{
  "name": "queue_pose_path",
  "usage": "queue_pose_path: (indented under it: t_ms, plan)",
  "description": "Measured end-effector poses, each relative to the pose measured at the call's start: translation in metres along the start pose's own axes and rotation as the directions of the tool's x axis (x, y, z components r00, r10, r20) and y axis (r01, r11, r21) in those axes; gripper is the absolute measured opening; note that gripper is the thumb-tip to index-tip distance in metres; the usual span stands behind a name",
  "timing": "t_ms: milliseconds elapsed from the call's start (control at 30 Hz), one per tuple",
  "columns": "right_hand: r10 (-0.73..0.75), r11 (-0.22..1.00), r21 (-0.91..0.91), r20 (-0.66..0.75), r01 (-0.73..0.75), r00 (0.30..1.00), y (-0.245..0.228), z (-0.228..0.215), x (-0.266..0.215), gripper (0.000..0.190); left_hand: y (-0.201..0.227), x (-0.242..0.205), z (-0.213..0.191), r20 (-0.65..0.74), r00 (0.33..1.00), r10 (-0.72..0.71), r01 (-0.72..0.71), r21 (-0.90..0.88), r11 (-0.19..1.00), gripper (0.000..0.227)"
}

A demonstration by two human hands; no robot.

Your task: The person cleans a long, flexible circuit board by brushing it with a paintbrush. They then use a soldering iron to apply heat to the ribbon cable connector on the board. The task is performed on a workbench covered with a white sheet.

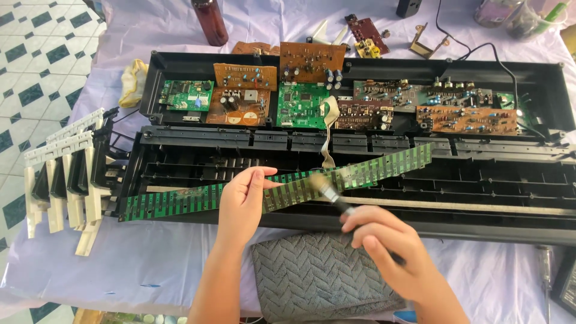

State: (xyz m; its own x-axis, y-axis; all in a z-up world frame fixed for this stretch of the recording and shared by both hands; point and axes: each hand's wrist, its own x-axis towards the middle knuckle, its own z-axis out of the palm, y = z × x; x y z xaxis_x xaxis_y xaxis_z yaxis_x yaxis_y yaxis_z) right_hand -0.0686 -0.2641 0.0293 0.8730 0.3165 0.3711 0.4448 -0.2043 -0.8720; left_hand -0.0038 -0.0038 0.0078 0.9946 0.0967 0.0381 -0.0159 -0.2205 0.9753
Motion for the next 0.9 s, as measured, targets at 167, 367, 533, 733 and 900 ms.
queue_pose_path:
  t_ms: [167,367,533,733,900]
  plan:
    - [-0.071,0.961,0.274,0.141,0.03,0.987,0.024,-0.003,-0.01,0.029,0.001,0.0,-0.001,-0.008,1.0,-0.015,0.015,-0.01,1.0,0.034]
    - [-0.185,0.911,0.381,0.03,0.16,0.982,0.036,0.007,-0.014,0.035,-0.002,0.001,0.001,-0.032,0.999,-0.029,0.03,0.034,0.999,0.034]
    - [-0.082,0.972,0.201,-0.178,0.118,0.981,0.046,0.005,-0.022,0.028,0.0,0.001,0.001,-0.049,0.998,-0.035,0.036,0.009,0.999,0.034]
    - [-0.175,0.9,0.372,-0.164,0.225,0.971,0.062,0.011,-0.036,0.034,-0.006,0.001,0.002,-0.032,0.998,-0.051,0.05,-0.024,0.998,0.034]
    - [-0.218,0.904,0.388,0.061,0.178,0.974,0.072,0.006,-0.037,0.057,-0.004,0.005,0.002,-0.06,0.994,-0.088,0.087,-0.021,0.996,0.034]
